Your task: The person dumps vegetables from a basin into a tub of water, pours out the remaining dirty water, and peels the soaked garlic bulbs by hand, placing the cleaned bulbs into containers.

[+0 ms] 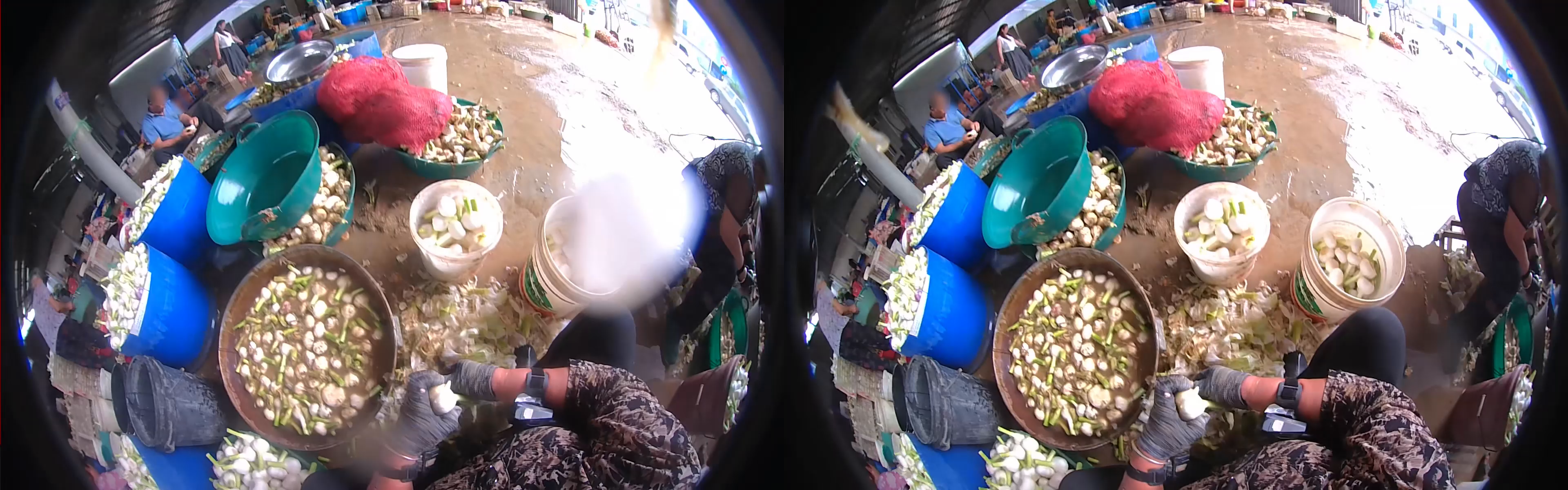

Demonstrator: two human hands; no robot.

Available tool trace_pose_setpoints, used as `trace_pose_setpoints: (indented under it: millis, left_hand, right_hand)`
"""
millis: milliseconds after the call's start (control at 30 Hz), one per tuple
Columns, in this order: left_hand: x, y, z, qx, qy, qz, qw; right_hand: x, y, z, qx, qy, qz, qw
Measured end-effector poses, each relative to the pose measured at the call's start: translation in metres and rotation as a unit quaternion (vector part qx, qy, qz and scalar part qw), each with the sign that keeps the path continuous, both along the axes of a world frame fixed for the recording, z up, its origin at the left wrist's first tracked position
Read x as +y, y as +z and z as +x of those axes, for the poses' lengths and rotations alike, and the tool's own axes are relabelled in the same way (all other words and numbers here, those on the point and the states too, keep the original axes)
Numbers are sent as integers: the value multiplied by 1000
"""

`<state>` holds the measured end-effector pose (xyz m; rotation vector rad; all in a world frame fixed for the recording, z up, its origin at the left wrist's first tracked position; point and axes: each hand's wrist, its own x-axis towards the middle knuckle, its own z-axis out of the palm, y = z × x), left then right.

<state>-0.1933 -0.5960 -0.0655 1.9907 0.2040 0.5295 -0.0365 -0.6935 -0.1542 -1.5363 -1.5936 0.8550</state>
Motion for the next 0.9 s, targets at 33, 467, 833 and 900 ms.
trace_pose_setpoints:
  millis: [33, 467, 833, 900]
  left_hand:
    - [1, 1, -1, -19, 7, -3, 1000]
    - [19, -46, -13, 55, 187, -154, 969]
    - [13, -18, -11, 56, 95, -228, 967]
    - [10, -27, -7, 45, 85, -261, 961]
  right_hand:
    - [2, 18, 5, -76, 14, -28, 997]
    - [3, 87, -26, 27, -188, -41, 981]
    - [13, 55, 35, -44, -245, -95, 964]
    - [13, 45, 39, -105, -190, -134, 967]
